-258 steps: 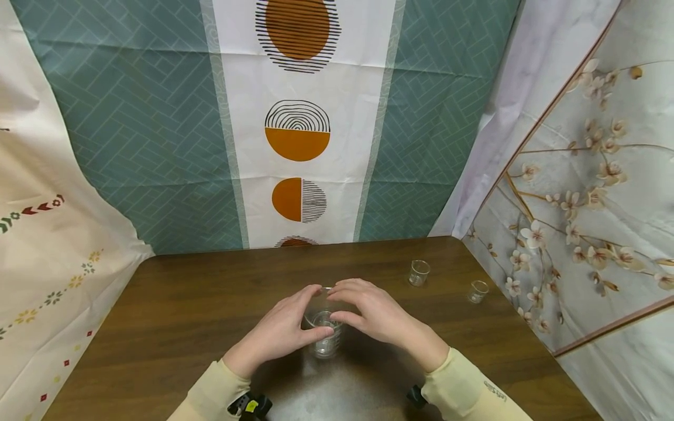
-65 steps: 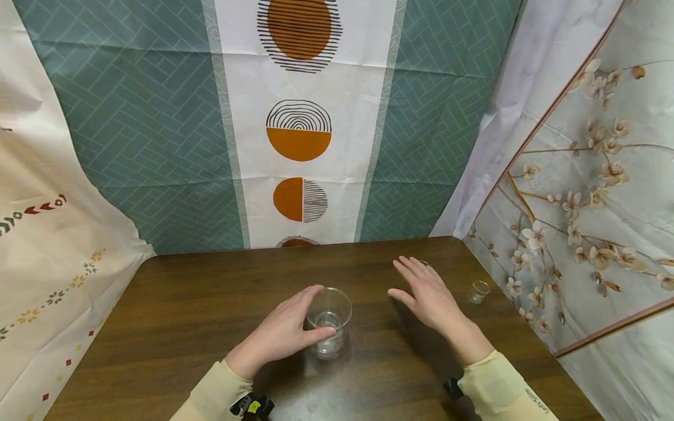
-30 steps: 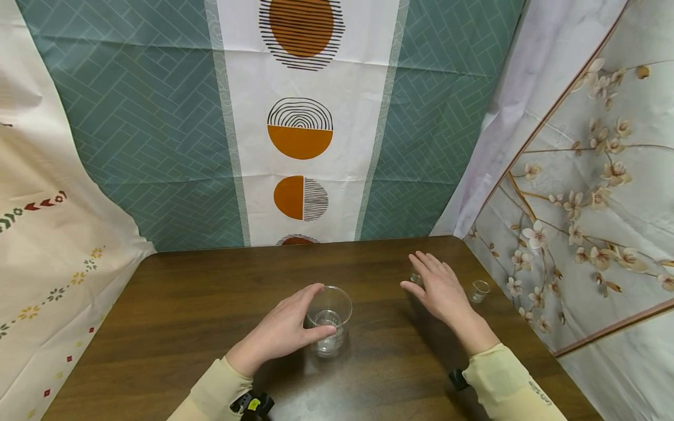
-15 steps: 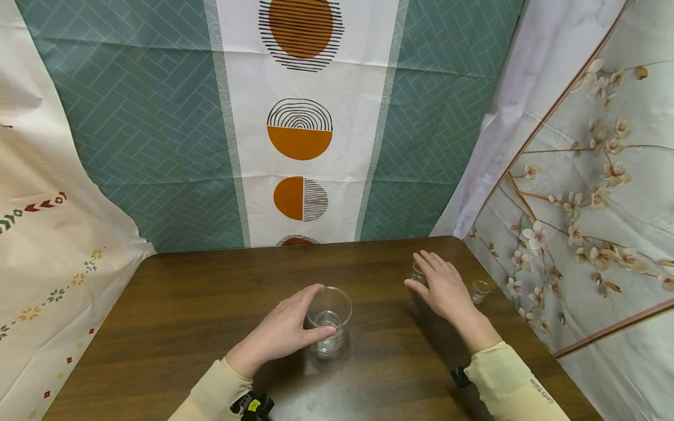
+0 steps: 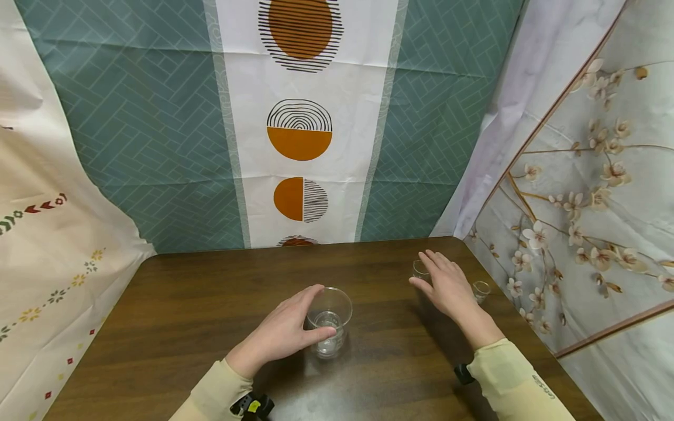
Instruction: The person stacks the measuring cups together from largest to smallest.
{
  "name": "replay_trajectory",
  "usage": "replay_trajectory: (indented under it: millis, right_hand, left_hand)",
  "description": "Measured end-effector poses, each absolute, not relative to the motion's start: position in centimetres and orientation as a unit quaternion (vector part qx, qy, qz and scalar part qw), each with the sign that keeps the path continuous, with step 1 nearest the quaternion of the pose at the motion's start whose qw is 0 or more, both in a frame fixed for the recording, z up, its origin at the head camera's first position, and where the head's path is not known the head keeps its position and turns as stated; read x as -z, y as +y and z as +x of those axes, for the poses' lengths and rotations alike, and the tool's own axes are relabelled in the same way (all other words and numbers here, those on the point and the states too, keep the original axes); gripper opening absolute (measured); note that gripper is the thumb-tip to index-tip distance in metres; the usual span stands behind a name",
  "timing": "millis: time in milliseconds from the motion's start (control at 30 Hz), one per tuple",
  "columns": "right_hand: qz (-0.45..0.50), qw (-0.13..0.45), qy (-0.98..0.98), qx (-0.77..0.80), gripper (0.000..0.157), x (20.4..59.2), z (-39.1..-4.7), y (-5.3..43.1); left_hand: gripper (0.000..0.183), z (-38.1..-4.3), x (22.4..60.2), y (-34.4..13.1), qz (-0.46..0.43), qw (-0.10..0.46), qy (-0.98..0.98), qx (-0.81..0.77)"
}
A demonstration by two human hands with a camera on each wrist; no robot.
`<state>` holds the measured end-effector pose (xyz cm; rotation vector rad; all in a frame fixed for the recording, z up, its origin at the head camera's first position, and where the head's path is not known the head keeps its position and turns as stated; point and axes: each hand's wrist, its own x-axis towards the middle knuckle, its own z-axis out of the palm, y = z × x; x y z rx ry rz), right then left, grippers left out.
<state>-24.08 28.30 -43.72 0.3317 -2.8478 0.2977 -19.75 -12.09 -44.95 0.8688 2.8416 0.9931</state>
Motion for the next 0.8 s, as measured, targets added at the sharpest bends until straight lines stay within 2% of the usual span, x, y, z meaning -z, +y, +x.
replay_trajectory:
  millis: [800]
  right_hand:
    - [0.094, 0.131, -0.981, -0.105, 0.078, 44.42, -24.94, 29.05]
  left_hand:
    - [0.098, -19.72, 45.02, -12.12, 0.28, -0.001, 0.906, -0.317]
